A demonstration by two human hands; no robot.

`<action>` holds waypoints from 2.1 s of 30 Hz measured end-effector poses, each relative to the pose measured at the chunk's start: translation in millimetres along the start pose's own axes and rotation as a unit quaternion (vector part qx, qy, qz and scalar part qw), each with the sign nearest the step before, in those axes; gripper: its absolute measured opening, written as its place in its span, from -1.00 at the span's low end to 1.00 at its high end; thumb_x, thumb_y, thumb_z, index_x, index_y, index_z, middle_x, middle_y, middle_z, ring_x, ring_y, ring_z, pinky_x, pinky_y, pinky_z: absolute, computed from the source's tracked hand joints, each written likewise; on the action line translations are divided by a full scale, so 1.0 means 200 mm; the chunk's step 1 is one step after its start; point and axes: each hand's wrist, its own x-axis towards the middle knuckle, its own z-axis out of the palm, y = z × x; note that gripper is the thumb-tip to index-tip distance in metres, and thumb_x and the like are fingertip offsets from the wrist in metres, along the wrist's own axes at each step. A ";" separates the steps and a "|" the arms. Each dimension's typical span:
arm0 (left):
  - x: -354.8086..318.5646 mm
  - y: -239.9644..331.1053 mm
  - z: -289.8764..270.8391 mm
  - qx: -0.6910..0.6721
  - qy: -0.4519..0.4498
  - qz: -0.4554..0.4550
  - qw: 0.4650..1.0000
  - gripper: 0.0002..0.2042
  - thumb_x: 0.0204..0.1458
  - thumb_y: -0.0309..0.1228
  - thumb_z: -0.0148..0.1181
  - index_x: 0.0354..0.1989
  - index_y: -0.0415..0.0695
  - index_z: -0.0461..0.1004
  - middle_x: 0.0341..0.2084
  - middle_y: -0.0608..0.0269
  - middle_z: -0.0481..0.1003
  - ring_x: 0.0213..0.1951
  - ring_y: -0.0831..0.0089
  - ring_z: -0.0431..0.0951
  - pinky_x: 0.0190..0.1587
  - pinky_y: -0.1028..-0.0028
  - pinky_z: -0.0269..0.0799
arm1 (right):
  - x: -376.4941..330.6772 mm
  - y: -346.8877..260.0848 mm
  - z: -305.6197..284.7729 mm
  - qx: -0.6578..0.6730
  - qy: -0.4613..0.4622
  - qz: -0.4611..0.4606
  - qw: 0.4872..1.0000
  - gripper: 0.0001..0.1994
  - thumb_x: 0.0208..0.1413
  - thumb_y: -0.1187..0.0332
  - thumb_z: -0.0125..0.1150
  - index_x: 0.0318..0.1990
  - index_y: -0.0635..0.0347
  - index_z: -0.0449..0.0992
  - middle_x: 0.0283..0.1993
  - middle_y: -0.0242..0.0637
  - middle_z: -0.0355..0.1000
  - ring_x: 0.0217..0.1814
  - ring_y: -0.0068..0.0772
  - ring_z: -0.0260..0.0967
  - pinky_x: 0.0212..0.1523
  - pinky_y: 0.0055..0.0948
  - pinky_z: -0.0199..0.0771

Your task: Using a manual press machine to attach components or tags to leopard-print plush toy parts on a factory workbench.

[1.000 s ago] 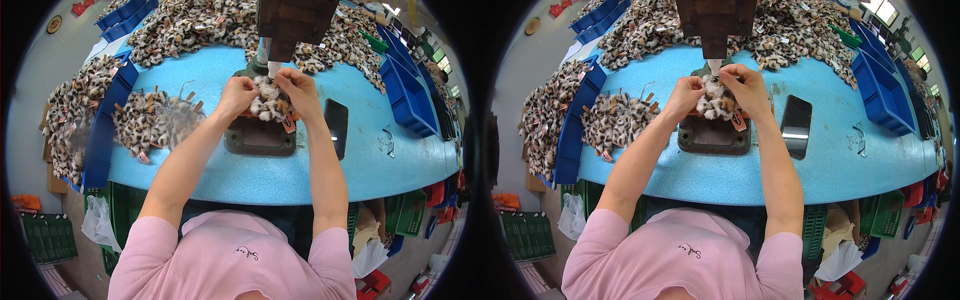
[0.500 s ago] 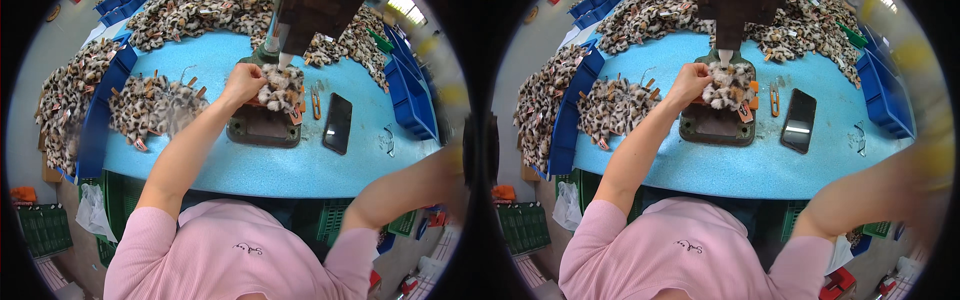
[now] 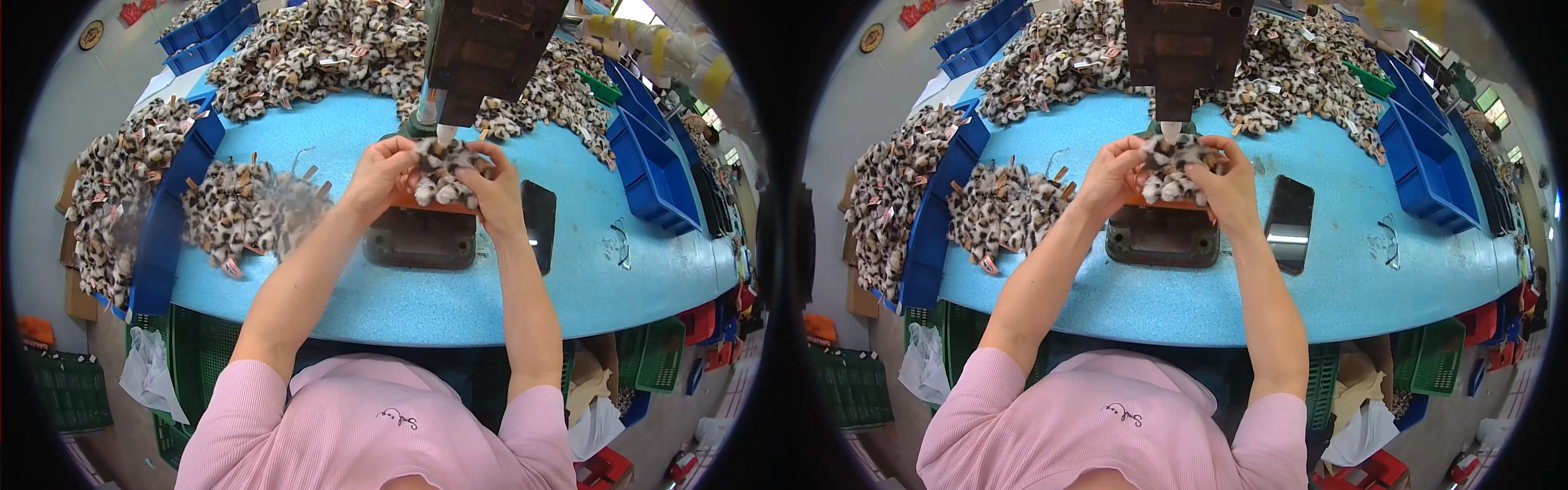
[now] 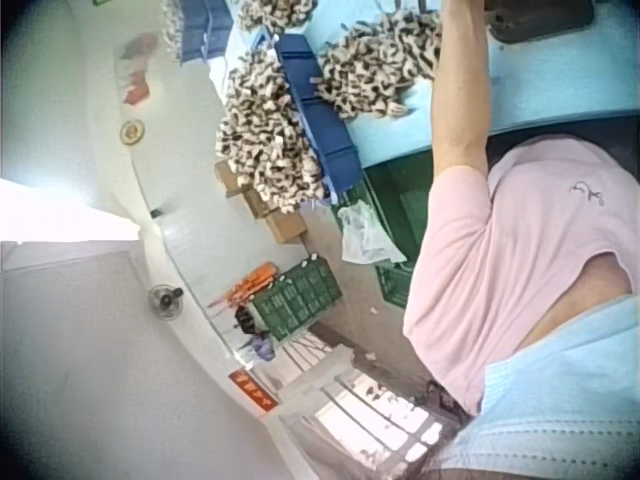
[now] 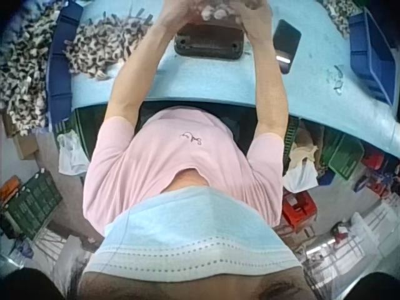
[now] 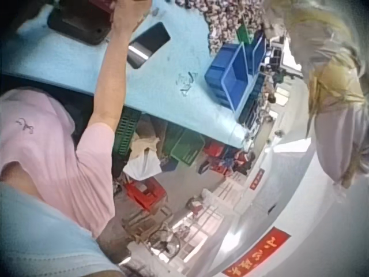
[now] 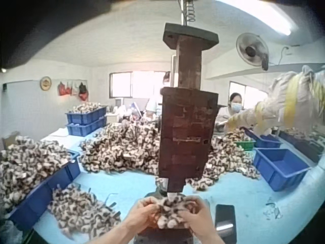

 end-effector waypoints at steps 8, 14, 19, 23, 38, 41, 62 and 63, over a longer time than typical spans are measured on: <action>-0.22 0.05 -0.01 -0.240 -0.129 -0.059 0.960 -0.61 0.02 -0.31 -0.03 0.01 -0.17 0.16 -0.30 0.20 0.40 -0.51 0.66 0.45 -0.74 0.80 0.32 | -0.30 -0.07 0.06 0.027 -0.044 -0.154 0.987 -0.62 -0.28 0.69 0.01 -0.20 0.25 0.19 -0.29 -0.34 0.25 -0.30 -0.62 0.27 -0.31 -0.67 0.35; -0.33 0.09 -0.05 -0.048 -0.038 -0.088 0.994 -0.53 -0.09 -0.20 0.10 -0.02 -0.19 0.23 -0.24 0.21 0.40 -0.38 0.58 0.47 -0.61 0.68 0.38 | -0.27 0.05 0.12 0.058 -0.113 -0.081 0.989 -0.56 -0.22 0.70 0.07 -0.10 0.24 0.20 -0.22 -0.34 0.24 -0.15 -0.56 0.24 -0.13 -0.59 0.30; -0.39 0.24 -0.18 -0.020 0.176 -0.110 0.978 -0.74 -0.01 -0.32 -0.02 -0.23 -0.24 0.38 -0.46 0.34 0.44 -0.58 0.71 0.40 -0.74 0.76 0.19 | 0.00 0.04 -0.07 -0.084 -0.021 -0.066 0.994 -0.88 0.01 0.41 0.05 -0.30 0.22 0.41 -0.42 -0.42 0.37 -0.39 -0.63 0.31 -0.39 -0.66 0.32; -0.46 0.39 -0.47 0.074 0.180 -0.129 0.972 -0.76 -0.02 -0.26 0.00 -0.31 -0.18 0.40 -0.48 0.35 0.42 -0.64 0.70 0.38 -0.79 0.75 0.13 | 0.56 0.12 -0.50 -0.303 0.072 -0.122 0.942 -0.81 -0.02 0.33 0.08 -0.31 0.26 0.44 -0.41 -0.35 0.41 -0.41 -0.58 0.33 -0.42 -0.60 0.32; -0.47 0.57 -0.35 0.521 0.258 0.307 0.753 -0.81 -0.15 -0.55 0.11 -0.29 -0.25 0.41 -0.33 0.26 0.36 -0.34 0.58 0.36 -0.41 0.64 0.28 | 0.60 0.16 -0.55 -0.305 0.161 -0.136 0.929 -0.85 -0.12 0.41 0.08 -0.38 0.27 0.45 -0.59 -0.36 0.40 -0.55 -0.59 0.31 -0.57 -0.60 0.27; -0.47 0.41 -0.05 0.336 0.049 0.041 0.940 -0.77 -0.04 -0.52 -0.08 -0.21 -0.32 0.39 -0.30 0.12 0.41 -0.31 0.47 0.44 -0.31 0.56 0.42 | 0.25 0.06 -0.30 -0.281 0.114 -0.271 0.913 -0.94 -0.16 0.60 0.02 -0.46 0.29 0.34 -0.40 -0.35 0.34 -0.52 -0.67 0.24 -0.59 -0.69 0.19; -0.52 -0.05 0.16 -0.039 0.036 -0.097 0.994 -0.41 -0.06 -0.41 0.10 0.13 -0.15 -0.05 -0.07 0.05 0.26 -0.14 0.33 0.40 -0.21 0.41 0.43 | -0.37 0.04 0.05 -0.341 -0.016 -0.380 0.860 -0.74 -0.40 0.53 0.28 -0.58 0.25 0.26 -0.51 -0.22 0.27 -0.56 -0.26 0.27 -0.55 -0.43 0.29; -0.52 -0.09 0.18 0.012 0.037 -0.041 0.998 -0.56 -0.06 -0.46 0.08 0.03 -0.20 0.13 -0.16 0.12 0.35 -0.21 0.40 0.44 -0.24 0.47 0.42 | -0.38 0.04 0.08 -0.343 -0.094 -0.358 0.863 -0.75 -0.38 0.48 0.31 -0.56 0.26 0.29 -0.50 -0.21 0.28 -0.52 -0.23 0.30 -0.56 -0.40 0.30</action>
